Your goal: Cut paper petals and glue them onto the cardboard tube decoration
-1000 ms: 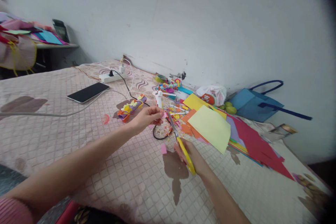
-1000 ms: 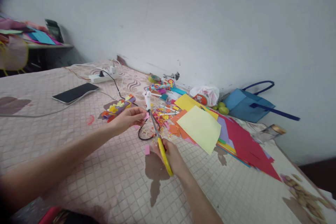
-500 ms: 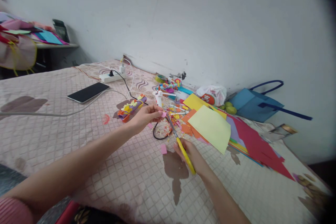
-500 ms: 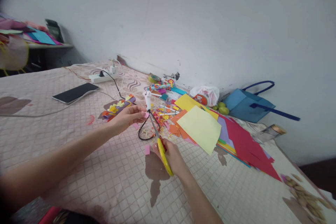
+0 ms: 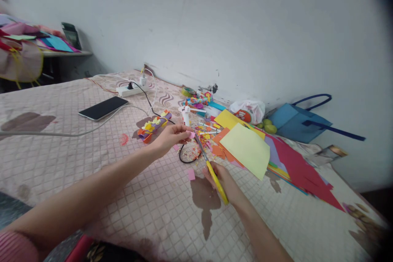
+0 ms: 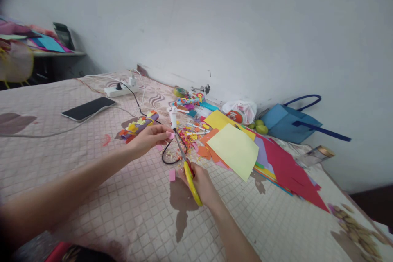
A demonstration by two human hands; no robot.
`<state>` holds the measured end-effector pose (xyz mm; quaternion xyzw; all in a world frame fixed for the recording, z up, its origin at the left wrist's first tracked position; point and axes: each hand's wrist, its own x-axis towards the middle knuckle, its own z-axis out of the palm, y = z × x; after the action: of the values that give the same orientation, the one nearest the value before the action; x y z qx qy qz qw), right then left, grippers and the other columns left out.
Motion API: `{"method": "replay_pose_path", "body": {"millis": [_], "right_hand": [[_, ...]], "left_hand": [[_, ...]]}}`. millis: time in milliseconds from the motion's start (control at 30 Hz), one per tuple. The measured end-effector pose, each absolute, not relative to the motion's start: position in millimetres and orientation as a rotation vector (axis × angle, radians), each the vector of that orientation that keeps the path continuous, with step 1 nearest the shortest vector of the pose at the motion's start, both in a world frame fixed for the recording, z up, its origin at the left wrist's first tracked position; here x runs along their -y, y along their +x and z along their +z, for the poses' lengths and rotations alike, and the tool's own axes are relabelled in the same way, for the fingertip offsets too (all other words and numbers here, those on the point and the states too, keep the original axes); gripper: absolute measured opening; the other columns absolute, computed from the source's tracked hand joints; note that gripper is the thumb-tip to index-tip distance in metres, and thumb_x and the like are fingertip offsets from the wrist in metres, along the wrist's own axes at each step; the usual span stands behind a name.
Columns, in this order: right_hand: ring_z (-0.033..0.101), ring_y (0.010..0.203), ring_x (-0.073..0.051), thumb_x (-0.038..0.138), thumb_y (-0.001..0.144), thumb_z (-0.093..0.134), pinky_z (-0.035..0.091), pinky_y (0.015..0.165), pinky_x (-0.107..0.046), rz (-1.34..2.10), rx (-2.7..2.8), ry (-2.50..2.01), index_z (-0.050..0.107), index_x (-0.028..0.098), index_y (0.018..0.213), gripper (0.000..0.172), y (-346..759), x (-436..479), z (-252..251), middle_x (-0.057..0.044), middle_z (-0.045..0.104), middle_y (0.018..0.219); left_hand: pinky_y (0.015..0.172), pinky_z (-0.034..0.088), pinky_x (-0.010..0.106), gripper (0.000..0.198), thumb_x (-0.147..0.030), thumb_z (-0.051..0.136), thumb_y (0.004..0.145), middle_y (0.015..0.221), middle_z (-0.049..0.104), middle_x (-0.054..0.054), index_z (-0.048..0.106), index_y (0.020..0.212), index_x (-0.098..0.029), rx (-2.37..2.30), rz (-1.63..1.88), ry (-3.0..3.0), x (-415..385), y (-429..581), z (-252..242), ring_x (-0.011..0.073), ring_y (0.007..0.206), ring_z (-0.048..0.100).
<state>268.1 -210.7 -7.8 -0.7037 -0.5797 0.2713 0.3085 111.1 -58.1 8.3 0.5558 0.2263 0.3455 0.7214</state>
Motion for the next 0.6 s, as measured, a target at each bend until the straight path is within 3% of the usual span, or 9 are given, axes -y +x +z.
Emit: {"method": "replay_pose_path", "body": {"millis": [167, 400, 600], "right_hand": [[0.034, 0.039, -0.008, 0.045, 0.079, 0.047, 0.027, 0.041, -0.021, 0.695, 1.502, -1.859, 0.041, 0.019, 0.062, 0.031, 265.5, 209.6, -4.9, 0.007, 0.035, 0.043], [0.035, 0.041, -0.008, 0.042, 0.078, 0.048, 0.028, 0.041, -0.020, 0.681, 1.479, -1.851, 0.043, 0.019, 0.062, 0.029, 264.8, 209.5, -8.6, 0.007, 0.038, 0.046], [0.036, 0.041, -0.008, 0.044, 0.074, 0.052, 0.028, 0.041, -0.020, 0.734, 1.420, -1.836, 0.044, 0.019, 0.059, 0.030, 262.0, 209.6, -2.5, 0.007, 0.036, 0.043]], "left_hand": [[0.055, 0.042, 0.017, 0.017, -0.024, 0.068, 0.070, 0.063, 0.058, -0.001, 0.060, 0.078, -0.012, -0.504, 0.736, 1.170, 57.1, 111.6, 6.5, 0.0048, 0.055, 0.052], [0.064, 0.047, 0.020, 0.012, -0.016, 0.067, 0.071, 0.069, 0.064, 0.004, 0.056, 0.074, -0.012, -0.471, 0.635, 0.947, 61.0, 112.3, 8.3, 0.0086, 0.064, 0.060], [0.055, 0.041, 0.017, 0.020, -0.023, 0.070, 0.068, 0.068, 0.060, 0.000, 0.065, 0.085, -0.014, -0.474, 0.649, 1.092, 61.9, 112.7, 4.9, 0.0047, 0.056, 0.053]]}}
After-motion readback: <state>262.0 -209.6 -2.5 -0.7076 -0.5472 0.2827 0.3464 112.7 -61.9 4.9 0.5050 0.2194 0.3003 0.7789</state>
